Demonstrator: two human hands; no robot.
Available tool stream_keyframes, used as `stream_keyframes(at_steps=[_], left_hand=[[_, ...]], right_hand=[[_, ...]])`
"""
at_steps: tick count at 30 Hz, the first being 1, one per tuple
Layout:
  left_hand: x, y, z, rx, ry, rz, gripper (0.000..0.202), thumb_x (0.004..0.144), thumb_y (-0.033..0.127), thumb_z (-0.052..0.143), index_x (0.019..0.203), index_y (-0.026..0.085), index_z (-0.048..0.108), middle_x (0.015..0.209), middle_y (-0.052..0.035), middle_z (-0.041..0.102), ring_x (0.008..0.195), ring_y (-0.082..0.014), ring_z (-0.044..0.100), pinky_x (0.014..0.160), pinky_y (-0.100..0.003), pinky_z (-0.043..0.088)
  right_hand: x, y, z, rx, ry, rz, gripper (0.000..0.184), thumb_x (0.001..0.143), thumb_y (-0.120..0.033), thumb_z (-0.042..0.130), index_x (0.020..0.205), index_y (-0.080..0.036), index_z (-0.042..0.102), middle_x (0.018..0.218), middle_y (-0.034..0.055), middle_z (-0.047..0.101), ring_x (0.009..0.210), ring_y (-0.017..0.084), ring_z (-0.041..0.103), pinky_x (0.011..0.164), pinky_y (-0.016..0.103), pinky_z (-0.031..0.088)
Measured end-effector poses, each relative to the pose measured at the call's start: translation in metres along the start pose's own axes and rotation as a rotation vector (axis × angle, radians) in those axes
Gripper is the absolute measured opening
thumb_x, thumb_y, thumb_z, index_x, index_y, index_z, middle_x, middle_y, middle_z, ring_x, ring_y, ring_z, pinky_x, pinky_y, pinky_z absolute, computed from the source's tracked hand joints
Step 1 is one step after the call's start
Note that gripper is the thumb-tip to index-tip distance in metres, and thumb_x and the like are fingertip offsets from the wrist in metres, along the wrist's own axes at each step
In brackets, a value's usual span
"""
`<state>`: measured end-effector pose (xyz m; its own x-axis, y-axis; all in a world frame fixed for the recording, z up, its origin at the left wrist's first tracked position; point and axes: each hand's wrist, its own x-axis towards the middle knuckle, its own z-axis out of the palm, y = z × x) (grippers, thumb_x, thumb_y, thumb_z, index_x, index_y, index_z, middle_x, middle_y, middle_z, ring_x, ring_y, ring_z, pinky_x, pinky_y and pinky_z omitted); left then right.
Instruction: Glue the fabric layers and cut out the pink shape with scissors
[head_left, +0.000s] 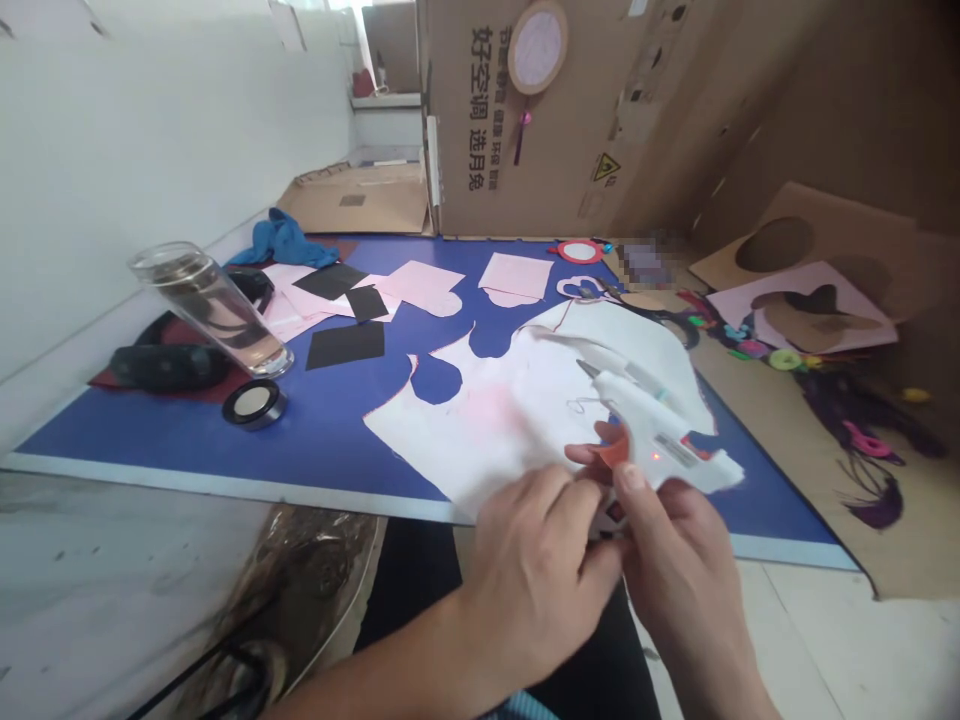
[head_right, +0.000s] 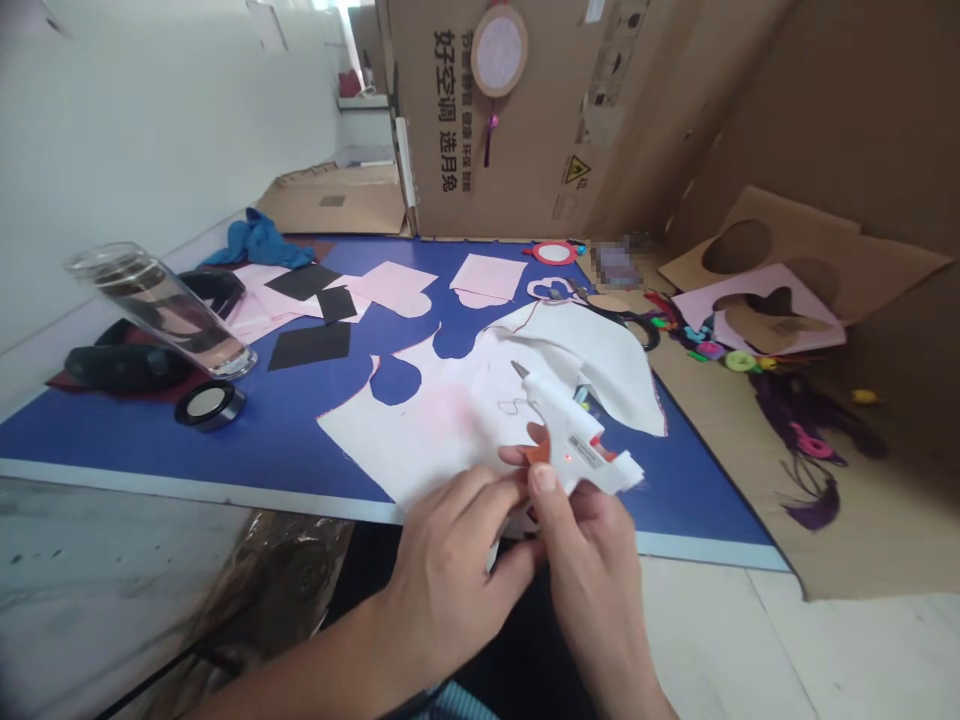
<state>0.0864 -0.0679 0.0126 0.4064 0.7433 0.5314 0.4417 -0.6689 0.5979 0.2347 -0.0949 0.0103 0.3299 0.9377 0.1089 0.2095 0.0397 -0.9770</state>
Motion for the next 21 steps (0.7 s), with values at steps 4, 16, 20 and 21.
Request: stream_keyframes(at_steps=[4, 16, 20, 21], left_hand=[[0.010, -0.040, -0.032, 0.014, -0.074, -0.050, 0.008, 0.096, 0.022, 0.069, 0.104, 0.024, 0.068, 0.096, -0.0044, 0.075, 0.087, -0.0244, 0.072, 0.074, -0.041, 0.060], [0.075, -0.098, -0.047, 0.231, -0.501, -0.034, 0.010, 0.097, 0.018, 0.063, 0.097, 0.022, 0.072, 0.112, -0.0048, 0.075, 0.108, -0.0257, 0.069, 0.090, -0.041, 0.055], [0.077, -0.100, -0.044, 0.295, -0.513, -0.001, 0.013, 0.098, 0.019, 0.061, 0.092, 0.022, 0.073, 0.109, -0.0037, 0.075, 0.106, -0.0248, 0.068, 0.085, -0.039, 0.054], [0.077, -0.101, -0.044, 0.309, -0.514, 0.014, 0.014, 0.099, 0.019, 0.061, 0.091, 0.022, 0.073, 0.108, -0.0038, 0.074, 0.105, -0.0245, 0.068, 0.084, -0.039, 0.053]], right_hand=[[-0.012, 0.002, -0.018, -0.158, 0.134, 0.040, 0.039, 0.103, -0.059, 0.062, 0.082, -0.029, 0.076, 0.118, 0.0100, 0.083, 0.118, 0.042, 0.073, 0.078, 0.050, 0.066], [-0.028, 0.005, -0.022, -0.295, 0.135, 0.161, 0.045, 0.099, -0.065, 0.065, 0.103, -0.024, 0.081, 0.110, 0.0099, 0.084, 0.086, 0.031, 0.073, 0.066, 0.038, 0.060], [-0.030, 0.003, -0.020, -0.283, 0.127, 0.212, 0.047, 0.097, -0.068, 0.065, 0.102, -0.024, 0.080, 0.125, 0.0097, 0.082, 0.102, 0.033, 0.074, 0.082, 0.039, 0.061], [-0.029, 0.003, -0.021, -0.280, 0.119, 0.211, 0.046, 0.097, -0.068, 0.066, 0.102, -0.024, 0.080, 0.124, 0.0096, 0.082, 0.101, 0.033, 0.074, 0.083, 0.040, 0.061]])
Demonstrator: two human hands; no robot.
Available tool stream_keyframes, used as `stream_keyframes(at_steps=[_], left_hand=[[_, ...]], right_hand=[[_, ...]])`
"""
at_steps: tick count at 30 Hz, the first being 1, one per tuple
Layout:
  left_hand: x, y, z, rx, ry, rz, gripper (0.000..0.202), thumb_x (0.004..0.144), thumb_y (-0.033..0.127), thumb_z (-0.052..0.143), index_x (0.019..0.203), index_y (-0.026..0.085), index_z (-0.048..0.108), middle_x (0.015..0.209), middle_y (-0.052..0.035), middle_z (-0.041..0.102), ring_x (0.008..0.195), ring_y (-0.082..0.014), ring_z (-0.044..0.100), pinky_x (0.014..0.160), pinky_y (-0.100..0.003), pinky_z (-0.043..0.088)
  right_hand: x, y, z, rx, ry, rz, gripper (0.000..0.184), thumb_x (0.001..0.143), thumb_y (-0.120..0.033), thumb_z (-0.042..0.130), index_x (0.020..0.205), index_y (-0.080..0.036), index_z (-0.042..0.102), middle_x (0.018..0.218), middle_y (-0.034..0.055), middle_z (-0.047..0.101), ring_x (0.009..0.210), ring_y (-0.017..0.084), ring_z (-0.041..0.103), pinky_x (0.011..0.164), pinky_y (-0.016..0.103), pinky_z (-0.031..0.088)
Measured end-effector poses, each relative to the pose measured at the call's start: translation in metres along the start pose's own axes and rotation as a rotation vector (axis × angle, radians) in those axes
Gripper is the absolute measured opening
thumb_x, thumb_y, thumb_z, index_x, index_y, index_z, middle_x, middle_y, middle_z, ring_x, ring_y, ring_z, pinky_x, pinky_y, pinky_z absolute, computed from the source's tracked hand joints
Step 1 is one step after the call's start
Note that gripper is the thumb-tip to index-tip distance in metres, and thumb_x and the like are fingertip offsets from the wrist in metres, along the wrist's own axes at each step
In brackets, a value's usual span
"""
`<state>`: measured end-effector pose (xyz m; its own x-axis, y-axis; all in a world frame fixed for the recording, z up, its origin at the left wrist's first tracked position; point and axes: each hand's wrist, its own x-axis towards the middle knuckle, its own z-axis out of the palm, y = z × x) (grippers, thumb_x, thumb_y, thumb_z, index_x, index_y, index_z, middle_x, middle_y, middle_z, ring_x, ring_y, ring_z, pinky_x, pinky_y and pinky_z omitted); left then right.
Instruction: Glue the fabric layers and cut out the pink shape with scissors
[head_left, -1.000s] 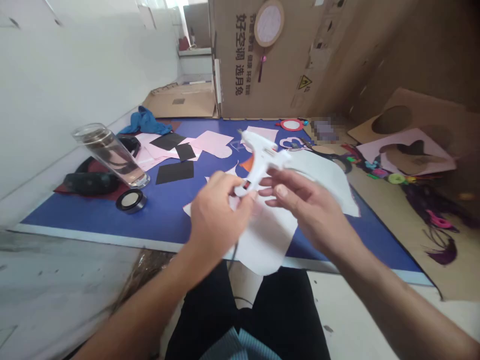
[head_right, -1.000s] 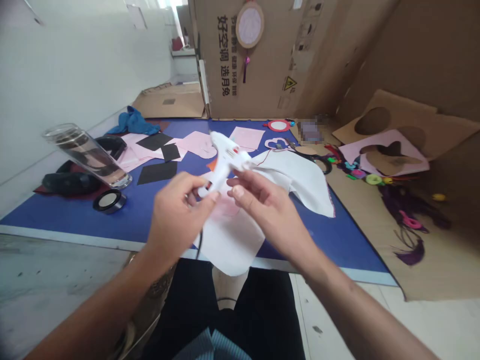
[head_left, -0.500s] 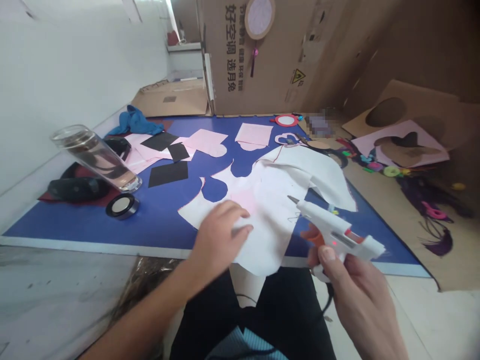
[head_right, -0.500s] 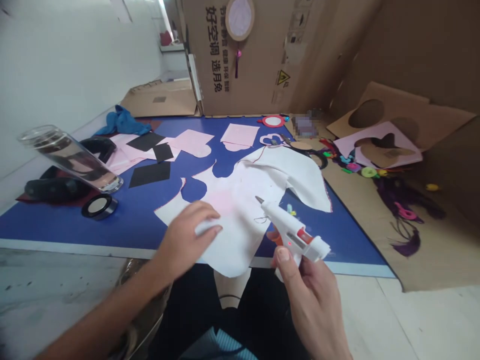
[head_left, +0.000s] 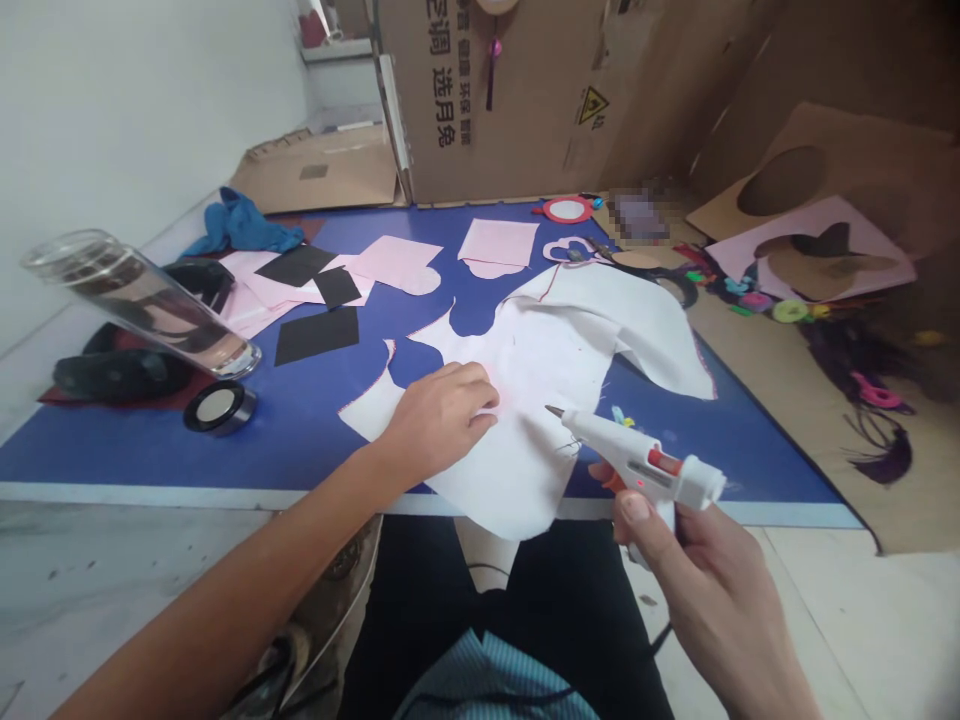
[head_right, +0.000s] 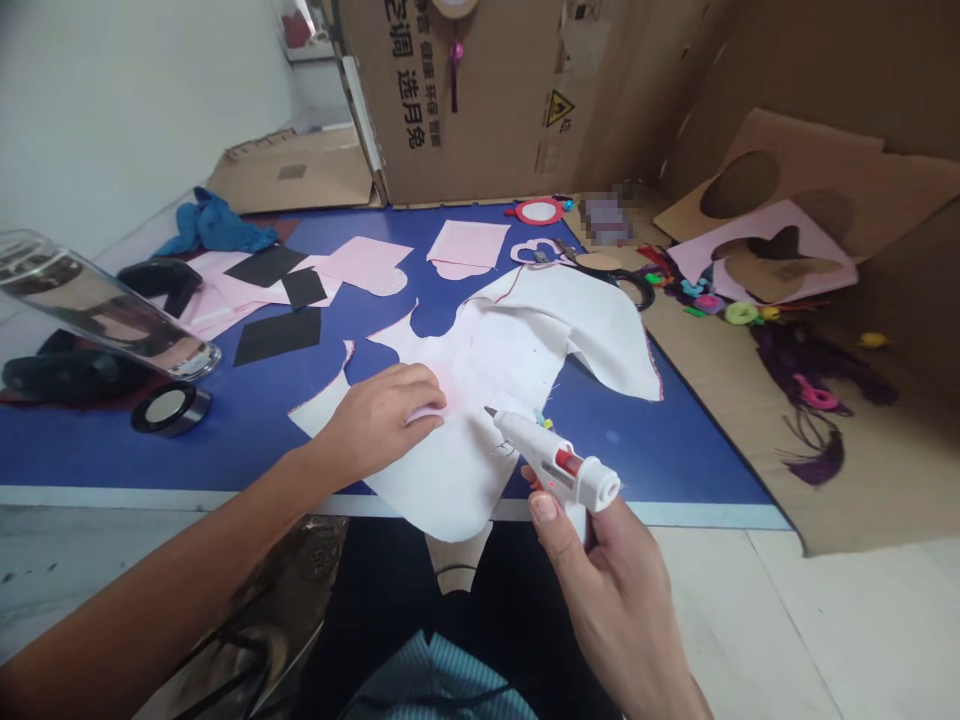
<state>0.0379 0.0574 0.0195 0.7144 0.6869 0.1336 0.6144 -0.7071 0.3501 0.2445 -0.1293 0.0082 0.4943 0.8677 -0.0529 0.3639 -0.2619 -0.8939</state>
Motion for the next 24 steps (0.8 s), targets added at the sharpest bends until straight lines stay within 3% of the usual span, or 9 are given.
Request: stream_keyframes(at_steps=[6, 11, 14, 17, 19, 24], left_hand=[[0.001, -0.001, 0.003, 0.052, 0.014, 0.022, 0.024, 0.103, 0.019, 0.055, 0.089, 0.021, 0.074, 0.103, -0.0038, 0.073, 0.100, -0.0229, 0.066, 0.076, -0.037, 0.049], [0.003, -0.002, 0.002, 0.038, -0.005, 0.023, 0.028, 0.103, 0.017, 0.052, 0.088, 0.021, 0.074, 0.104, -0.0040, 0.073, 0.100, -0.0230, 0.065, 0.074, -0.037, 0.048], [0.004, -0.004, 0.002, -0.014, -0.003, 0.019, 0.027, 0.102, 0.017, 0.052, 0.086, 0.022, 0.074, 0.103, -0.0035, 0.072, 0.100, -0.0229, 0.065, 0.076, -0.037, 0.048], [0.006, -0.007, 0.003, -0.078, 0.004, 0.014, 0.026, 0.100, 0.014, 0.054, 0.084, 0.023, 0.073, 0.103, -0.0021, 0.071, 0.102, -0.0223, 0.065, 0.081, -0.038, 0.049], [0.006, -0.008, 0.004, -0.103, 0.007, 0.007, 0.026, 0.099, 0.013, 0.054, 0.082, 0.023, 0.072, 0.103, -0.0016, 0.071, 0.102, -0.0222, 0.064, 0.083, -0.038, 0.049], [0.008, -0.007, 0.002, -0.114, -0.004, 0.010, 0.027, 0.099, 0.014, 0.054, 0.080, 0.023, 0.072, 0.103, -0.0029, 0.071, 0.101, -0.0231, 0.065, 0.083, -0.039, 0.049]], right_hand=[[0.003, 0.000, -0.002, -0.014, -0.036, -0.012, 0.050, 0.098, -0.068, 0.065, 0.120, -0.026, 0.080, 0.121, 0.0091, 0.082, 0.098, 0.032, 0.074, 0.076, 0.037, 0.060], [0.005, 0.000, -0.003, -0.057, -0.058, -0.081, 0.049, 0.100, -0.065, 0.065, 0.128, -0.028, 0.080, 0.104, 0.0069, 0.083, 0.084, 0.027, 0.072, 0.069, 0.035, 0.060], [0.006, -0.006, -0.002, -0.087, -0.063, -0.111, 0.046, 0.100, -0.063, 0.064, 0.121, -0.027, 0.082, 0.086, 0.0042, 0.079, 0.069, 0.023, 0.066, 0.061, 0.032, 0.057], [0.006, -0.012, 0.000, -0.137, -0.070, -0.132, 0.044, 0.101, -0.062, 0.064, 0.116, -0.025, 0.083, 0.064, -0.0006, 0.066, 0.052, 0.018, 0.049, 0.049, 0.029, 0.046], [0.007, -0.014, 0.002, -0.162, -0.068, -0.147, 0.044, 0.102, -0.061, 0.063, 0.115, -0.023, 0.082, 0.061, -0.0016, 0.061, 0.051, 0.017, 0.045, 0.046, 0.029, 0.041], [0.011, -0.015, 0.009, -0.193, -0.098, -0.236, 0.041, 0.104, -0.056, 0.062, 0.111, -0.021, 0.080, 0.064, -0.0014, 0.060, 0.055, 0.018, 0.047, 0.049, 0.028, 0.042]])
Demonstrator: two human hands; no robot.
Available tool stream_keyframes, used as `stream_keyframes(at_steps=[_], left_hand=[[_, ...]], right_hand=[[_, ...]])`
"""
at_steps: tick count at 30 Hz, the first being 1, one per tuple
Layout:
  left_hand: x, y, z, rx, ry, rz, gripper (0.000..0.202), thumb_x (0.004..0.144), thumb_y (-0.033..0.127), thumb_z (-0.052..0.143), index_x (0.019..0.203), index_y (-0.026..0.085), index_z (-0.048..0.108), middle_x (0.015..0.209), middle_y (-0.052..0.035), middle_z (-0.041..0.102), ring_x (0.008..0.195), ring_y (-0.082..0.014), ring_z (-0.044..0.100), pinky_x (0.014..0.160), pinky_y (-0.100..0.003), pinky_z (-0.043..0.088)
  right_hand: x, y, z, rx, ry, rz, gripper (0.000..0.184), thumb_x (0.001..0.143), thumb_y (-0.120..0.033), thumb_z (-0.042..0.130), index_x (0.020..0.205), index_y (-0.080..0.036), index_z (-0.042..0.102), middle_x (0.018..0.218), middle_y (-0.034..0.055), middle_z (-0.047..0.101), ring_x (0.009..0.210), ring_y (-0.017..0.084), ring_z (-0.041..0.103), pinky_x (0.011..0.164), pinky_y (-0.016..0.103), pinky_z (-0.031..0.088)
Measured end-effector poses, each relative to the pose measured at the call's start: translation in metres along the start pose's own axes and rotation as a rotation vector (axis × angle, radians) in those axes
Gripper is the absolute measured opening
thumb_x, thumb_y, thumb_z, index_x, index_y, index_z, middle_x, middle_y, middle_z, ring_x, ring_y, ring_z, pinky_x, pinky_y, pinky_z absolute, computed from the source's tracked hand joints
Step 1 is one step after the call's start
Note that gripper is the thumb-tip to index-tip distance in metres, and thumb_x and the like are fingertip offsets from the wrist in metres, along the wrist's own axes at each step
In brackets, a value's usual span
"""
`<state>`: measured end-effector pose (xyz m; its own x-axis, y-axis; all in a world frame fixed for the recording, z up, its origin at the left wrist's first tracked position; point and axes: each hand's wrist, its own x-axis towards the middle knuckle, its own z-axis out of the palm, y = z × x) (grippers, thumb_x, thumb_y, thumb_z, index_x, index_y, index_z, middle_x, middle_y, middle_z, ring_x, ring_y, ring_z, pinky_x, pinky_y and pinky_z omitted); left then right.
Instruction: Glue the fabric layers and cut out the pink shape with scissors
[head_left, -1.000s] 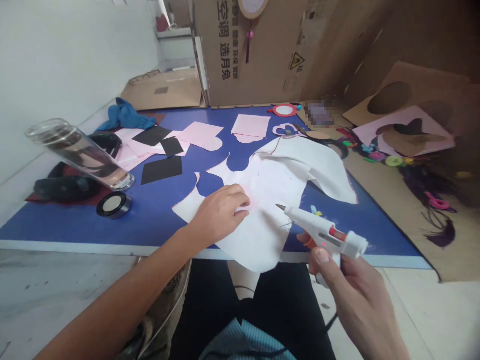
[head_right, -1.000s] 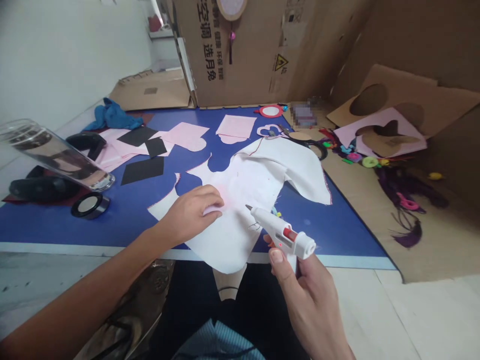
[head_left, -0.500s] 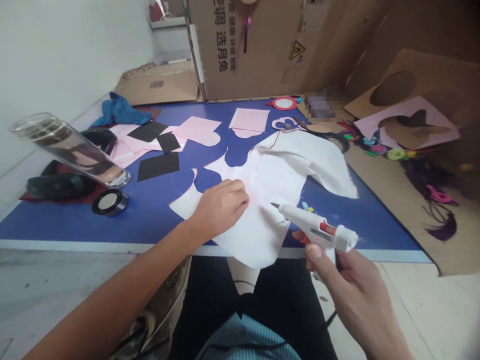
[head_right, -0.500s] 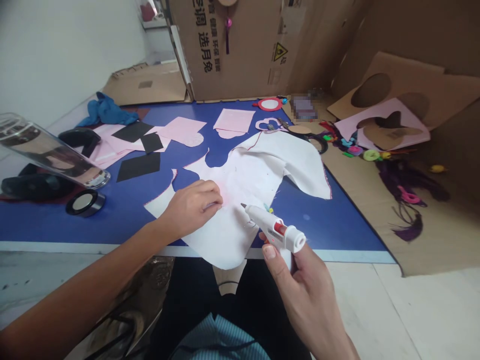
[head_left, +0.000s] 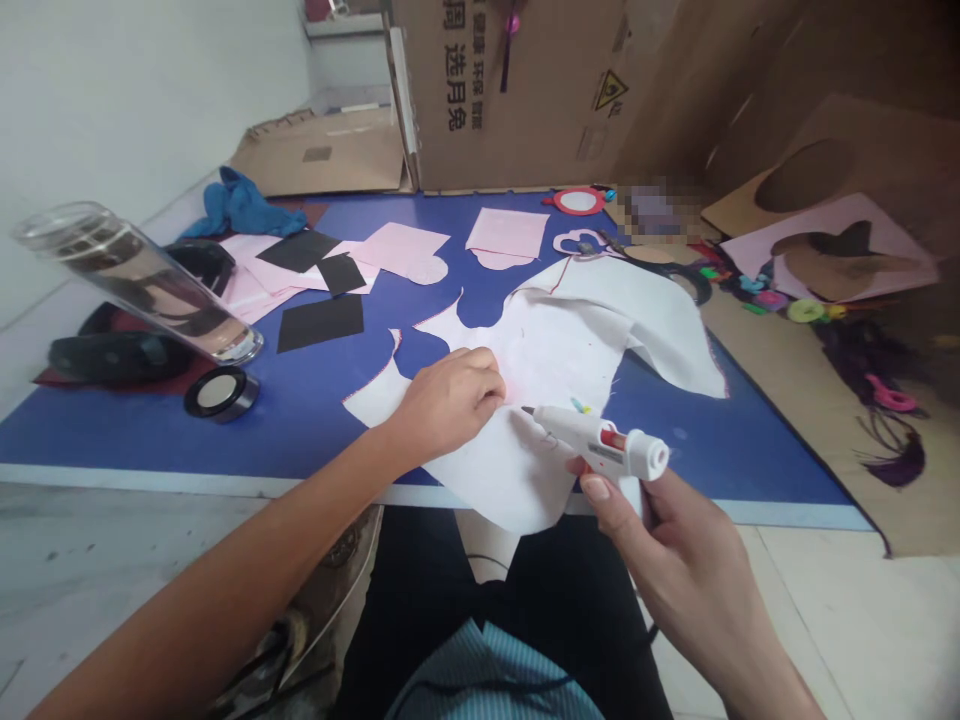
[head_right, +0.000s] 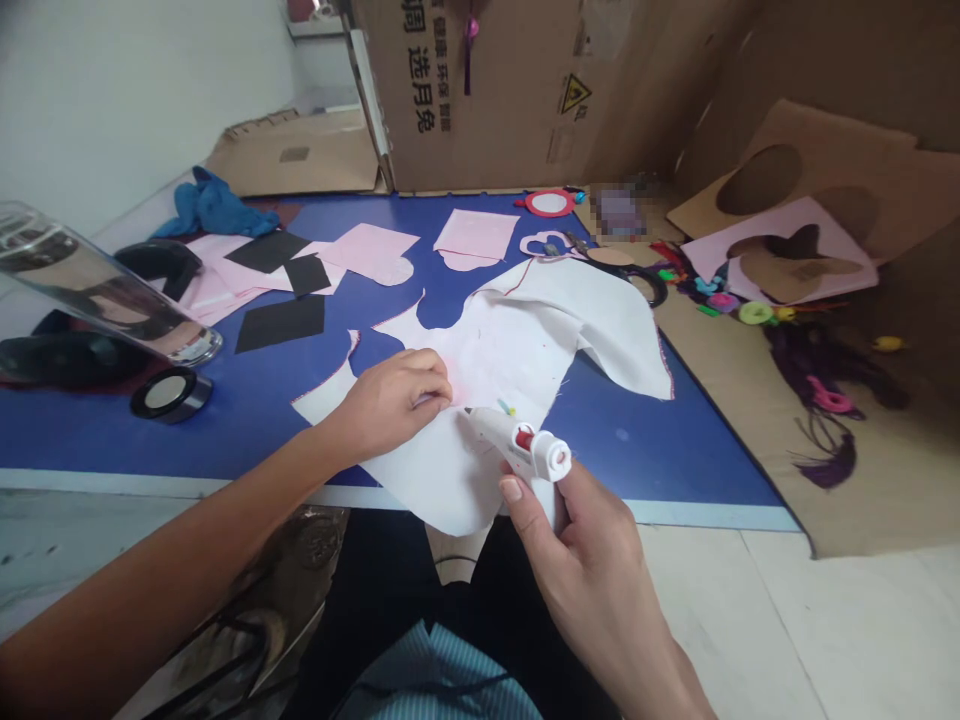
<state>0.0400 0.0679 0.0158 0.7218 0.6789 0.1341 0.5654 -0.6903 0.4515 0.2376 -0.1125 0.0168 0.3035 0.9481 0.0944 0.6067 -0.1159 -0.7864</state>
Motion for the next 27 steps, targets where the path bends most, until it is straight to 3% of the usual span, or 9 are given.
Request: stream_keyframes(at_steps=[11, 15, 27], left_hand=[[0.000, -0.005, 0.003, -0.005, 0.007, 0.023, 0.026, 0.100, 0.016, 0.056, 0.081, 0.022, 0.072, 0.104, -0.0039, 0.070, 0.100, -0.0227, 0.064, 0.081, -0.038, 0.049], [-0.001, -0.006, 0.004, -0.004, 0.006, 0.023, 0.026, 0.101, 0.016, 0.056, 0.082, 0.022, 0.073, 0.105, -0.0038, 0.071, 0.102, -0.0228, 0.064, 0.082, -0.037, 0.049], [-0.002, -0.006, 0.004, -0.013, 0.025, 0.044, 0.027, 0.100, 0.015, 0.055, 0.084, 0.022, 0.074, 0.105, -0.0053, 0.071, 0.100, -0.0236, 0.064, 0.079, -0.037, 0.049]], right_hand=[[0.006, -0.012, 0.011, -0.010, -0.046, 0.005, 0.039, 0.106, -0.056, 0.060, 0.115, -0.022, 0.077, 0.069, -0.0015, 0.061, 0.059, 0.018, 0.049, 0.051, 0.027, 0.044], [0.008, -0.015, 0.014, -0.010, -0.047, 0.003, 0.038, 0.106, -0.056, 0.060, 0.114, -0.022, 0.076, 0.065, -0.0034, 0.055, 0.057, 0.017, 0.046, 0.050, 0.026, 0.042], [0.010, -0.018, 0.019, 0.001, -0.065, -0.008, 0.039, 0.106, -0.054, 0.060, 0.122, -0.021, 0.075, 0.080, 0.0016, 0.072, 0.065, 0.019, 0.058, 0.058, 0.029, 0.050]])
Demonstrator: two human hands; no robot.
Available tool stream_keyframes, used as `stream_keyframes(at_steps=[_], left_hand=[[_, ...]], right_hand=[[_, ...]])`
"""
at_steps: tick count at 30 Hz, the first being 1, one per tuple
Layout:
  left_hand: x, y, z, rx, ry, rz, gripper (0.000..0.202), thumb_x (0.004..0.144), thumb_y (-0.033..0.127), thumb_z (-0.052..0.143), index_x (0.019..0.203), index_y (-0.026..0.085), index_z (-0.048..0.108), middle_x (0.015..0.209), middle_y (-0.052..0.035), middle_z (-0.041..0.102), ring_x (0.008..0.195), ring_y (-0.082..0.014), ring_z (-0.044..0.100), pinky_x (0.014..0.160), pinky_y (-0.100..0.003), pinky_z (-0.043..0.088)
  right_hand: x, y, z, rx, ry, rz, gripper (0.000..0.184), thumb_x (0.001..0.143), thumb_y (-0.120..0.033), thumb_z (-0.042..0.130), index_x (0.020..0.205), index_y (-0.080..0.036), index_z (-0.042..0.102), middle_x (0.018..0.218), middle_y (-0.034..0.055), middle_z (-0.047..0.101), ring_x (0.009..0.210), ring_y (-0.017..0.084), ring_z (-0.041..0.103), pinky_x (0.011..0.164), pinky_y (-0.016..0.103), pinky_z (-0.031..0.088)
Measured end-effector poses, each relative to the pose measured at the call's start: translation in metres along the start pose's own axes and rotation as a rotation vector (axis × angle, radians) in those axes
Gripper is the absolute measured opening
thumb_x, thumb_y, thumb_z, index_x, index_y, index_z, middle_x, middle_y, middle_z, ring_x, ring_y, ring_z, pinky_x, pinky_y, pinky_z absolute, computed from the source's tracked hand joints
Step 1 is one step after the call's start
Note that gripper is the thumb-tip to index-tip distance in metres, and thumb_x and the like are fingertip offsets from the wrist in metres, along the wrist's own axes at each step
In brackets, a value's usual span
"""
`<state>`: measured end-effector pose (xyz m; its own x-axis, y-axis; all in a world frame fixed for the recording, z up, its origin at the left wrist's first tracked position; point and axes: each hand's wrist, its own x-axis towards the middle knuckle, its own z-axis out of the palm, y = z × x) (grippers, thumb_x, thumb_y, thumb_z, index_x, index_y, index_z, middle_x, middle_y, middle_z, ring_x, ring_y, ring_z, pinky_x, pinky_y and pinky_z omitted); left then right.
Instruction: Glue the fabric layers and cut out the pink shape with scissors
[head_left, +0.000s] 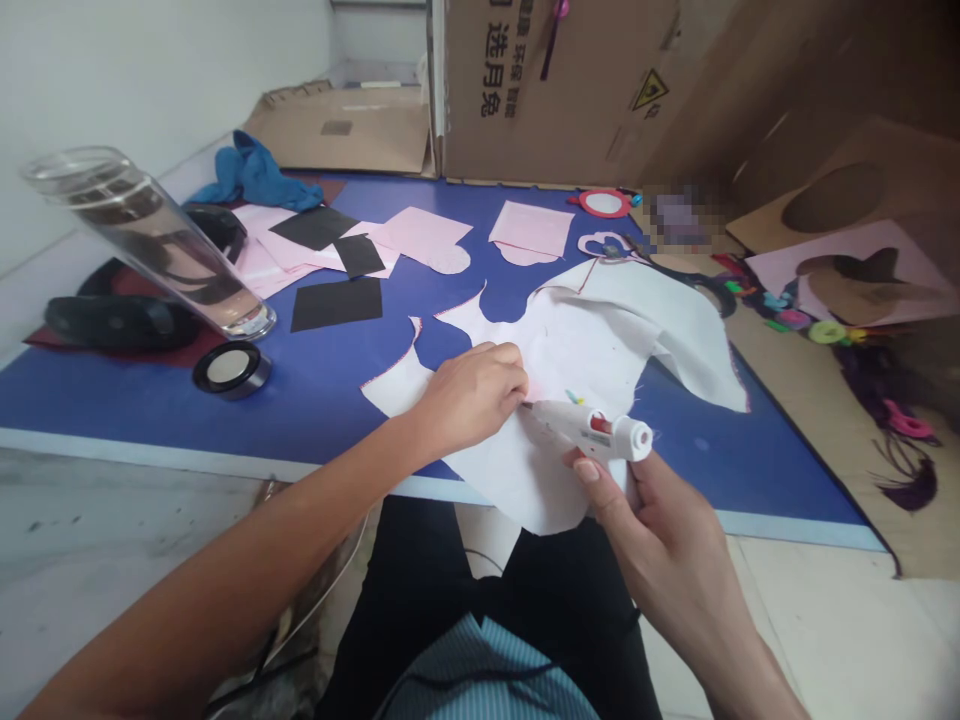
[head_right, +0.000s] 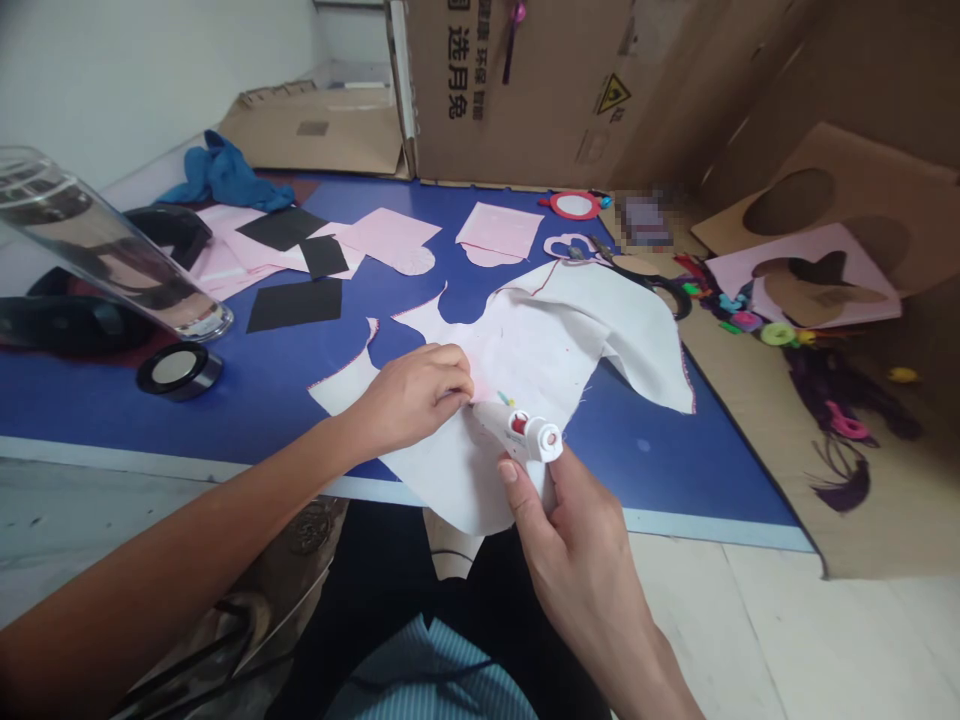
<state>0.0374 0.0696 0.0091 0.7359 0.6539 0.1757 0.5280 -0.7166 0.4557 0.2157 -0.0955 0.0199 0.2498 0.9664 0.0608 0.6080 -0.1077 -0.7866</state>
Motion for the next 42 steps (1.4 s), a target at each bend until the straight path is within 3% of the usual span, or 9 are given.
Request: stream_keyframes(at_steps=[8, 12, 20, 27, 34, 38, 42], left_hand=[[-0.0007, -0.0016, 0.0018, -0.010, 0.014, 0.008, 0.026, 0.101, 0.014, 0.054, 0.085, 0.021, 0.074, 0.104, -0.0049, 0.071, 0.100, -0.0230, 0.064, 0.079, -0.036, 0.048], [-0.0009, -0.0022, 0.0024, -0.016, 0.017, 0.014, 0.026, 0.101, 0.013, 0.055, 0.084, 0.021, 0.073, 0.104, -0.0046, 0.071, 0.099, -0.0226, 0.063, 0.081, -0.037, 0.048], [-0.0018, -0.0031, 0.0029, -0.019, 0.023, 0.012, 0.026, 0.101, 0.013, 0.055, 0.083, 0.022, 0.073, 0.103, -0.0043, 0.070, 0.099, -0.0231, 0.063, 0.080, -0.037, 0.049], [-0.0015, -0.0022, 0.0024, -0.015, 0.018, 0.009, 0.026, 0.101, 0.014, 0.055, 0.084, 0.022, 0.073, 0.103, -0.0045, 0.071, 0.100, -0.0235, 0.064, 0.082, -0.038, 0.049], [-0.0031, -0.0051, 0.0036, -0.026, 0.036, 0.035, 0.025, 0.101, 0.015, 0.055, 0.087, 0.022, 0.074, 0.105, -0.0040, 0.071, 0.101, -0.0233, 0.065, 0.085, -0.038, 0.050], [-0.0044, -0.0058, 0.0034, -0.037, 0.038, 0.032, 0.024, 0.100, 0.015, 0.055, 0.089, 0.023, 0.075, 0.105, -0.0037, 0.071, 0.101, -0.0232, 0.065, 0.085, -0.039, 0.050], [-0.0056, -0.0065, 0.0024, -0.054, 0.047, 0.054, 0.026, 0.097, 0.011, 0.054, 0.091, 0.024, 0.076, 0.105, -0.0037, 0.072, 0.101, -0.0232, 0.066, 0.087, -0.039, 0.052]], right_hand=[[0.0010, -0.0026, 0.0017, -0.028, 0.001, -0.016, 0.038, 0.107, -0.054, 0.058, 0.120, -0.022, 0.074, 0.072, -0.0014, 0.065, 0.062, 0.018, 0.052, 0.056, 0.028, 0.046], [0.0016, -0.0007, 0.0022, -0.014, 0.002, -0.030, 0.041, 0.108, -0.053, 0.058, 0.132, -0.022, 0.072, 0.089, 0.0027, 0.074, 0.070, 0.021, 0.060, 0.062, 0.030, 0.051], [0.0020, 0.0000, 0.0022, 0.004, -0.007, -0.035, 0.042, 0.109, -0.052, 0.056, 0.137, -0.024, 0.070, 0.105, 0.0061, 0.079, 0.086, 0.026, 0.069, 0.071, 0.033, 0.056], [0.0004, 0.0020, 0.0031, 0.043, -0.016, -0.011, 0.046, 0.109, -0.052, 0.056, 0.144, -0.024, 0.067, 0.107, 0.0085, 0.079, 0.095, 0.029, 0.071, 0.075, 0.035, 0.057], [-0.0003, 0.0009, 0.0015, 0.020, 0.011, -0.018, 0.042, 0.108, -0.052, 0.057, 0.136, -0.024, 0.071, 0.097, 0.0056, 0.078, 0.082, 0.025, 0.069, 0.069, 0.033, 0.056], [-0.0024, 0.0024, 0.0005, 0.026, 0.019, -0.016, 0.042, 0.108, -0.051, 0.057, 0.140, -0.026, 0.069, 0.108, 0.0068, 0.079, 0.094, 0.028, 0.071, 0.076, 0.035, 0.058], [-0.0023, 0.0030, 0.0000, 0.032, 0.030, -0.013, 0.042, 0.108, -0.050, 0.058, 0.138, -0.024, 0.071, 0.107, 0.0080, 0.079, 0.088, 0.027, 0.070, 0.076, 0.036, 0.059]])
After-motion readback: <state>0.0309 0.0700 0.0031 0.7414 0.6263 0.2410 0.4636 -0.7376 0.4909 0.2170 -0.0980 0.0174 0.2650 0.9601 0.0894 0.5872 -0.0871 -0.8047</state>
